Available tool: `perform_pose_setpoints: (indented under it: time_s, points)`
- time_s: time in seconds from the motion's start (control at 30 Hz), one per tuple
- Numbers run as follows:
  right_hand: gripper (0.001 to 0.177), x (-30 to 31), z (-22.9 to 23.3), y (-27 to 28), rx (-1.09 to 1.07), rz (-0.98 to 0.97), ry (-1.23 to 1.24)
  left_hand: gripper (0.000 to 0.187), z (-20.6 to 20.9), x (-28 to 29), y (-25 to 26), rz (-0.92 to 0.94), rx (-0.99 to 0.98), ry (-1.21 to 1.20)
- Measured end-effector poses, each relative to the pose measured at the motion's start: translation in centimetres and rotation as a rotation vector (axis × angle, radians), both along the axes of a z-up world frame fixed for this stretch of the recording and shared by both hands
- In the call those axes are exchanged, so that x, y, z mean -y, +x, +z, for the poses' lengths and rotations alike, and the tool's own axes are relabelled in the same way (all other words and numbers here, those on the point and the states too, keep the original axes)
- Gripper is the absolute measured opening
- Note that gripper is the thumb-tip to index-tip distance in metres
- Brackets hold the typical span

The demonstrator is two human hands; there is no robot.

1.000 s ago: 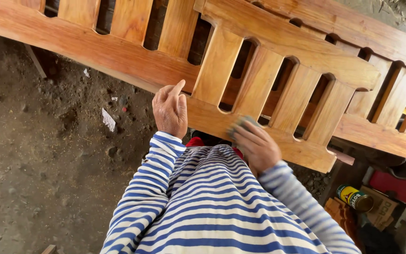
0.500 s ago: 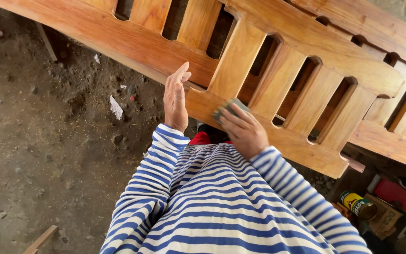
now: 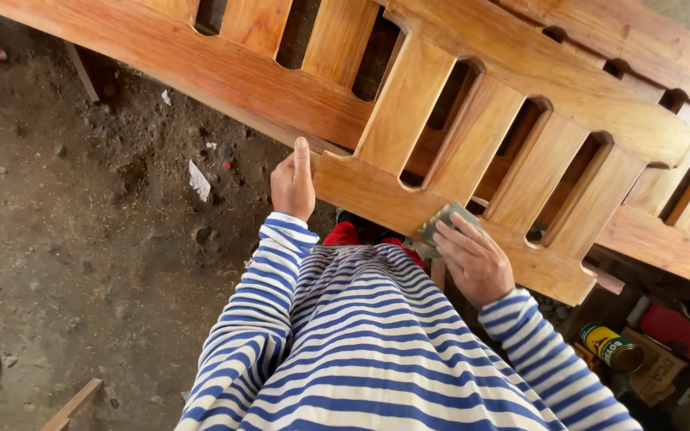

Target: The person sands the surface of a wooden chair backrest using a sanding block. They systematically smooth the flat surfaces and the edges of the cutouts, moving the block back and forth across the wood grain.

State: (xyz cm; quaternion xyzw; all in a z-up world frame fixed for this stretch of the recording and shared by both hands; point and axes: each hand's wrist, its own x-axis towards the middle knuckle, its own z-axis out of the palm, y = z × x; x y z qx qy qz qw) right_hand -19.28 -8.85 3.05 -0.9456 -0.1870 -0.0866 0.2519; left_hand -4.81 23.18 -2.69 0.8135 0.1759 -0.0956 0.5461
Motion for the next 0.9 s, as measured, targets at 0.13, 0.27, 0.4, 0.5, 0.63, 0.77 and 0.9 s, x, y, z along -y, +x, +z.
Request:
perform_pose_setpoints:
  time_s: [0.13,0.27,0.4,0.5,0.63,0.77,0.9]
  points:
    - [0.019,-2.3,-0.2,2.2,0.029,0.011,0.025,0.077,-1.7,-0.4,0.1,-0.015,-0.076,-0.068]
    - [0.020,-8.8,0.2,8.0,0.112,0.145,0.138,0.069,-3.6,-0.2,-0.6,0.061,-0.115,-0.316]
    - [0.020,-15.4,-0.3,12.6,0.144,0.247,0.263,0.068,1.2,1.4,0.7,0.191,-0.119,-0.509]
    - [0.020,-15.9,-0.2,12.6,0.144,0.275,0.228,0.075,3.1,0.6,1.0,0.322,-0.329,-0.532]
    - [0.022,-9.3,1.7,9.7,0.104,0.281,0.223,0.078,4.0,0.6,1.2,0.359,-0.465,-0.524]
    - [0.023,-1.4,0.2,3.3,0.034,0.161,0.091,0.076,0.4,0.6,1.3,0.375,-0.512,-0.535]
    - [0.021,-0.9,-0.3,1.2,0.025,0.067,0.010,0.082,-0.3,0.7,1.3,0.411,-0.528,-0.592]
